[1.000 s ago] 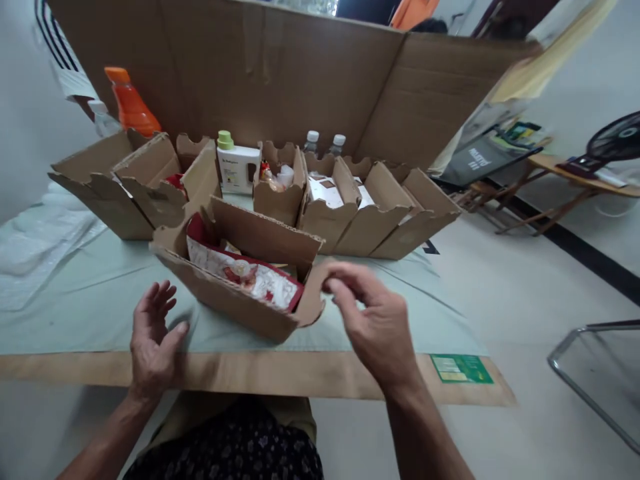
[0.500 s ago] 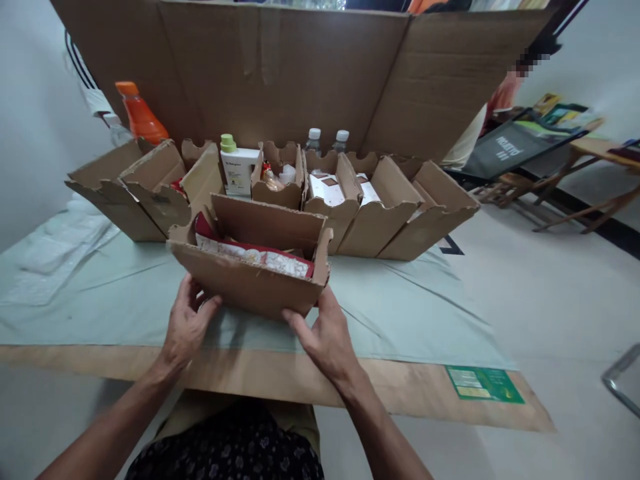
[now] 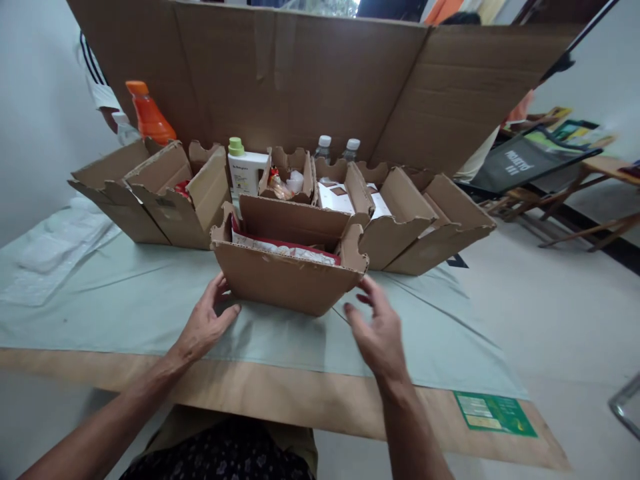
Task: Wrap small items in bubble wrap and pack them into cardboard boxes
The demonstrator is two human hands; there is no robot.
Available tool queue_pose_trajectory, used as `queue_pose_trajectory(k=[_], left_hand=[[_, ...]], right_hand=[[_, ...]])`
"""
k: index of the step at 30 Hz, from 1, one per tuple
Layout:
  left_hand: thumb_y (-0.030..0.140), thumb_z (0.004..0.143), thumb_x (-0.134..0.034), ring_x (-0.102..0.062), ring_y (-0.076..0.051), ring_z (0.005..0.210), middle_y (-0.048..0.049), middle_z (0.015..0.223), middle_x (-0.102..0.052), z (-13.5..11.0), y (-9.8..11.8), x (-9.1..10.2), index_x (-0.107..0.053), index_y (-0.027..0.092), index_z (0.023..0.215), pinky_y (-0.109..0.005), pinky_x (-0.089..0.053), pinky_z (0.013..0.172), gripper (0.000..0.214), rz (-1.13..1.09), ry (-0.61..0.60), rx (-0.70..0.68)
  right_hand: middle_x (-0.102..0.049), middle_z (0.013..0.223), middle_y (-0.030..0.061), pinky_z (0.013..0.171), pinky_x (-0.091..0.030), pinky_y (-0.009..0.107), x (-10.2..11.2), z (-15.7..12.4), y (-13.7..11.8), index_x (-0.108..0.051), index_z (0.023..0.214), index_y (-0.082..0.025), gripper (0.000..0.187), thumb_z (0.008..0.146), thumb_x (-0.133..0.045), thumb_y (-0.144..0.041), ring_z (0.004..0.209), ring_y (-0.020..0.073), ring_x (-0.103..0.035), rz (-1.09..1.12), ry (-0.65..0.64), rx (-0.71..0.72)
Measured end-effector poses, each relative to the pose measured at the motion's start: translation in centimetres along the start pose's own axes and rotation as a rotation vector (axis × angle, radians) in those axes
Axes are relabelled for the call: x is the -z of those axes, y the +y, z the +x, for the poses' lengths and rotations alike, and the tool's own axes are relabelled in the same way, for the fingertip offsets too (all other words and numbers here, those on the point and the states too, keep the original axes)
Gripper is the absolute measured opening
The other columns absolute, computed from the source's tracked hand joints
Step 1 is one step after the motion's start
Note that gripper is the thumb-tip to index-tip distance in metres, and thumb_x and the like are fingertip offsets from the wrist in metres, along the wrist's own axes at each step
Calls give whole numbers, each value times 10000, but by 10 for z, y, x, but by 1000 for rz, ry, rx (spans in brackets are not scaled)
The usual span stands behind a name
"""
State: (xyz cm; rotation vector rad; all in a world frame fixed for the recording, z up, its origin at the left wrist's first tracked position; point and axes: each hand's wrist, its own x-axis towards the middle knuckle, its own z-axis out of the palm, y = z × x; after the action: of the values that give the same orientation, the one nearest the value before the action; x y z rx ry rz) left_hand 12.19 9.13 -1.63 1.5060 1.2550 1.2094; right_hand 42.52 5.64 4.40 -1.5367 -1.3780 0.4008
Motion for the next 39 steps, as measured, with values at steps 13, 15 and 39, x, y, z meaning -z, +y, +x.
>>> queue_pose_trajectory(k=[13, 15, 39], left_hand=[[244, 803, -602, -549, -317, 1353, -183, 1460, -587, 4, -17, -3, -462, 156, 1492, -515, -405, 1173, 709, 213, -2, -72], [232, 805, -592, -549, -313, 1351, -183, 1460, -587, 4, -18, -4, -457, 149, 1497, -516, -407, 1171, 710, 229, 4, -88], [233, 815, -619, -545, -327, 1373, -159, 1450, -604, 9, -8, -11, -447, 182, 1520, -542, -417, 1175, 727, 166, 28, -63]], right_hand=[[-782, 1197, 78, 979, -482, 479, -45, 198, -128, -791, 1163, -243, 364, 871, -576, -210, 1183, 316, -674, -882, -422, 635], [-816, 1058, 45, 876, -495, 391, -57, 212, -124, -821, 1090, -267, 366, 846, -565, -174, 1004, 263, -725, -958, -486, 605], [-802, 919, 95, 841, -620, 453, -7, 1, 8, -770, 920, -188, 365, 802, -698, -526, 866, 282, -748, 99, 4, -124]])
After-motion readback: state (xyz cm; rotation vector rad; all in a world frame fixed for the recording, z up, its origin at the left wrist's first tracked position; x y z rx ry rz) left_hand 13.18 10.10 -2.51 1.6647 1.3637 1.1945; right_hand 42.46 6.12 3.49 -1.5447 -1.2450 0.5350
